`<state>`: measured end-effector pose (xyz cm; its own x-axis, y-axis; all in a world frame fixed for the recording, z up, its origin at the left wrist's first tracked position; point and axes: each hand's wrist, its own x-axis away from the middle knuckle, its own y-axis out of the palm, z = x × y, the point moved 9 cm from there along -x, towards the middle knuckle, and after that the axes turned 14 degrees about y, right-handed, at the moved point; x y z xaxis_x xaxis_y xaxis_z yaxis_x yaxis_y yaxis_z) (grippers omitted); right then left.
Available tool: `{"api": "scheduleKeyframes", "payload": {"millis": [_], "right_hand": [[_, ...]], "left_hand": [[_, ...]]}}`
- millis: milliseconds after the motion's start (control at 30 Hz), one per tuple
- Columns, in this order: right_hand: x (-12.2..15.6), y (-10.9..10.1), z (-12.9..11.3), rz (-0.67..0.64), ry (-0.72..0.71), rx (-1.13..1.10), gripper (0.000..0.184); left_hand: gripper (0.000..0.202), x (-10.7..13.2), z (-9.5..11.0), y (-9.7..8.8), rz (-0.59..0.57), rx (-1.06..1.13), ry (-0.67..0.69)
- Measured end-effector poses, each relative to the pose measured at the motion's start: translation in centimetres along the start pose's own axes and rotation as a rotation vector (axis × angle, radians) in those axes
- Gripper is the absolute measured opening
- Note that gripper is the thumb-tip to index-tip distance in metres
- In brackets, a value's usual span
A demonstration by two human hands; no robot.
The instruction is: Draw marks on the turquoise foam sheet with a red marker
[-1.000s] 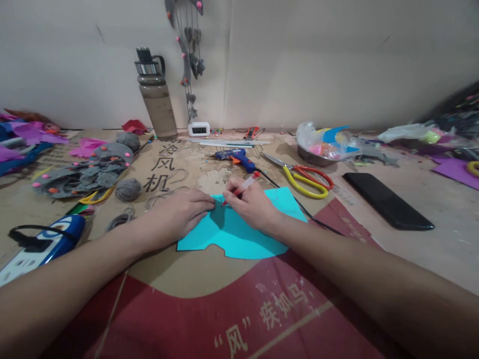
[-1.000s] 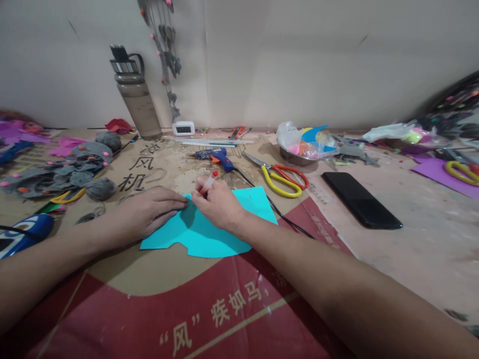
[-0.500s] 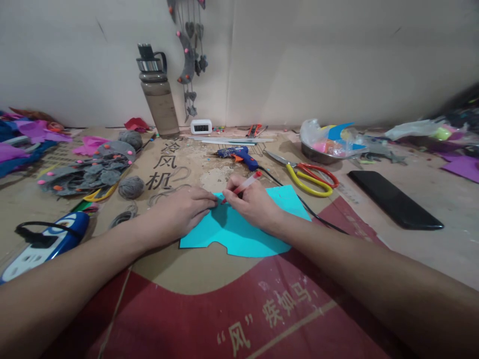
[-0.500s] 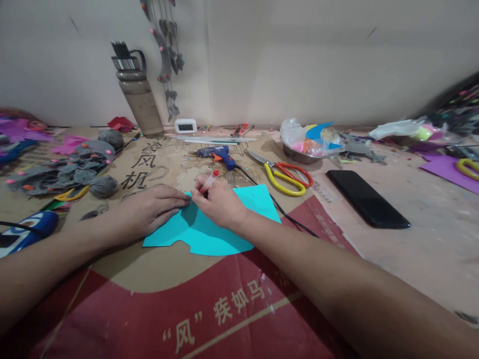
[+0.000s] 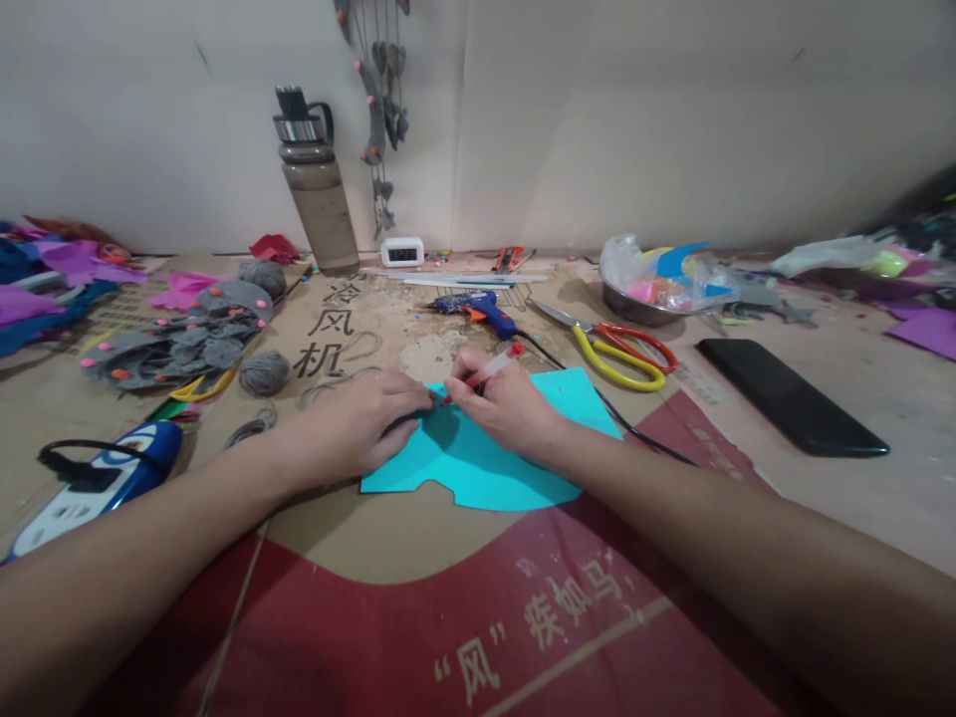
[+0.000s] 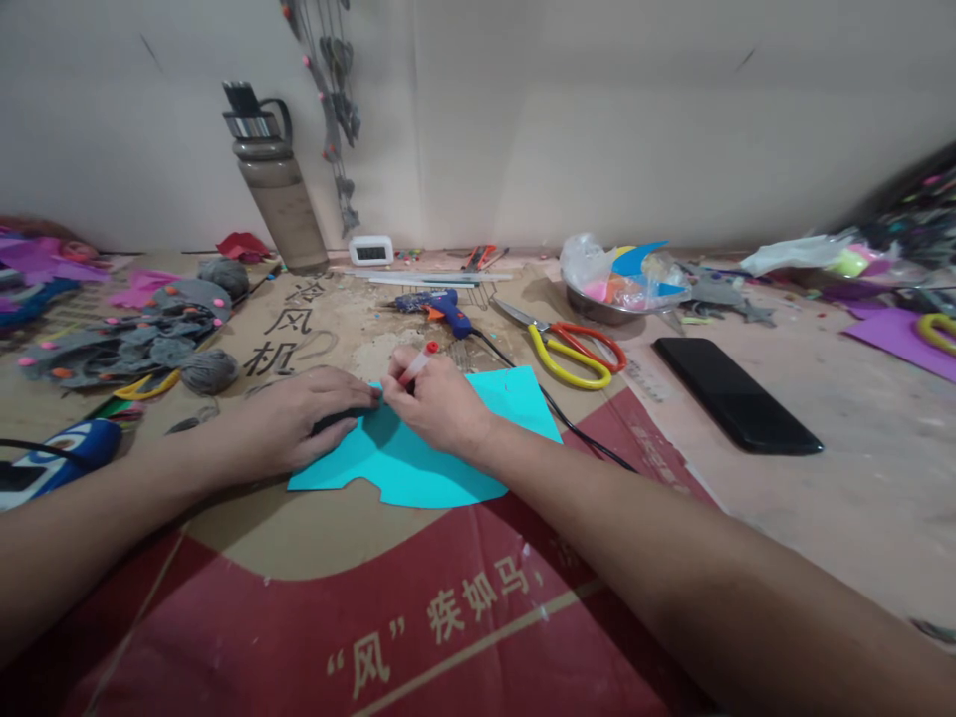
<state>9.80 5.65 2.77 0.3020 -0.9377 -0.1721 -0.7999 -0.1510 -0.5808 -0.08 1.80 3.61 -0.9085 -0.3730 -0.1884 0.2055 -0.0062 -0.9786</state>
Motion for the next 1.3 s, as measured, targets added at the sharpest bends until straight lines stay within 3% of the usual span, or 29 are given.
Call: {"api": "scheduleKeyframes", "payload": {"millis": [733, 933, 1033, 1300], "right_hand": [[0.2, 0.1, -0.4, -0.024, -0.027, -0.017, 0.017], [0.0, -1.5, 0.4, 0.146, 0.038, -0.11, 0.02], [-0.1, -1.6, 0.7, 0.187, 0.046, -0.058, 0.019], [-0.4, -0.8, 0.7, 0.122, 0.046, 0.069, 0.017]], "left_hand": [[0.031, -0.2, 0.2, -0.3, 0.013, 0.014, 0.034], [0.035, 0.0, 0.3, -0.4, -0.024, 0.025, -0.027], [0.034, 0.1, 0.5, -0.3, -0.027, 0.014, -0.02], [0.032, 0.3, 0.3, -0.3, 0.008, -0.024, -0.009]]}}
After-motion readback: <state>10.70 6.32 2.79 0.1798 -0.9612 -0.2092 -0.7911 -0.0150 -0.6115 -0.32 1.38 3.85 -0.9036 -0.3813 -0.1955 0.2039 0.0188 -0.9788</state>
